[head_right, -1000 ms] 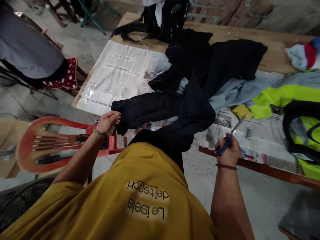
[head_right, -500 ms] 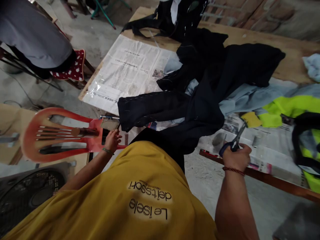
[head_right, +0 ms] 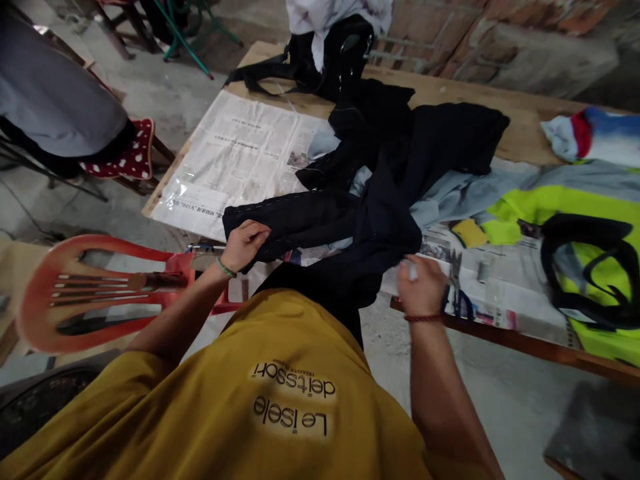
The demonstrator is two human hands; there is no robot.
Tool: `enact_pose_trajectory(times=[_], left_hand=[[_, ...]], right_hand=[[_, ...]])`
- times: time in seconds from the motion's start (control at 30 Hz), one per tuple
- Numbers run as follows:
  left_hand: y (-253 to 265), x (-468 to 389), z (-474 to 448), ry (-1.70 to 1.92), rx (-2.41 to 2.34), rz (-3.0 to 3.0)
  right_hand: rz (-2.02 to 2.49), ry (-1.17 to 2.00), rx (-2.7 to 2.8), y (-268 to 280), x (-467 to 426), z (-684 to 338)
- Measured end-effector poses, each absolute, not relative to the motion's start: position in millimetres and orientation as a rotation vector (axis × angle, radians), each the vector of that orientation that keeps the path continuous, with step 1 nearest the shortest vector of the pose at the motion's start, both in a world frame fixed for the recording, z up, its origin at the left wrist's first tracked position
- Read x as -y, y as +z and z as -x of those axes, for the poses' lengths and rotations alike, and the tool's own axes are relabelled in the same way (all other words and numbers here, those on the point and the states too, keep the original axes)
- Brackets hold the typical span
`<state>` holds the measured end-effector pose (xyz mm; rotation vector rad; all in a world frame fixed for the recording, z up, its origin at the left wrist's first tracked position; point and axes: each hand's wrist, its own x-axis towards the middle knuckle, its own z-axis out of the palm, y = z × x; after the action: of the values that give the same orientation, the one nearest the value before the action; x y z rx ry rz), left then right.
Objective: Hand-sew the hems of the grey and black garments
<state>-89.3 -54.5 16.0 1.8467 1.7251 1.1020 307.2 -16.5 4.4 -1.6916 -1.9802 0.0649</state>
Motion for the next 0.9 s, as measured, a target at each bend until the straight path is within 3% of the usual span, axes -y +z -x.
enact_pose_trajectory(times=[0.17,0.3,0.63,0.9], left_hand=[[-2,43,70,0.850,-1.657,-1.773],[-20,69,59,0.834,-1.644,-1.754],[-14,86,60,0.876,-1.640,-1.679],[-3,62,47,0.511,-1.667,-1.966]], right_hand=[[1.118,0.209,2.263,8,13,-199],[1.067,0.372,2.351,-12,-18,-130],[1.124,0.459,2.421,-49,-29,-137],[1.149,0.450,2.449,-46,-29,-134]])
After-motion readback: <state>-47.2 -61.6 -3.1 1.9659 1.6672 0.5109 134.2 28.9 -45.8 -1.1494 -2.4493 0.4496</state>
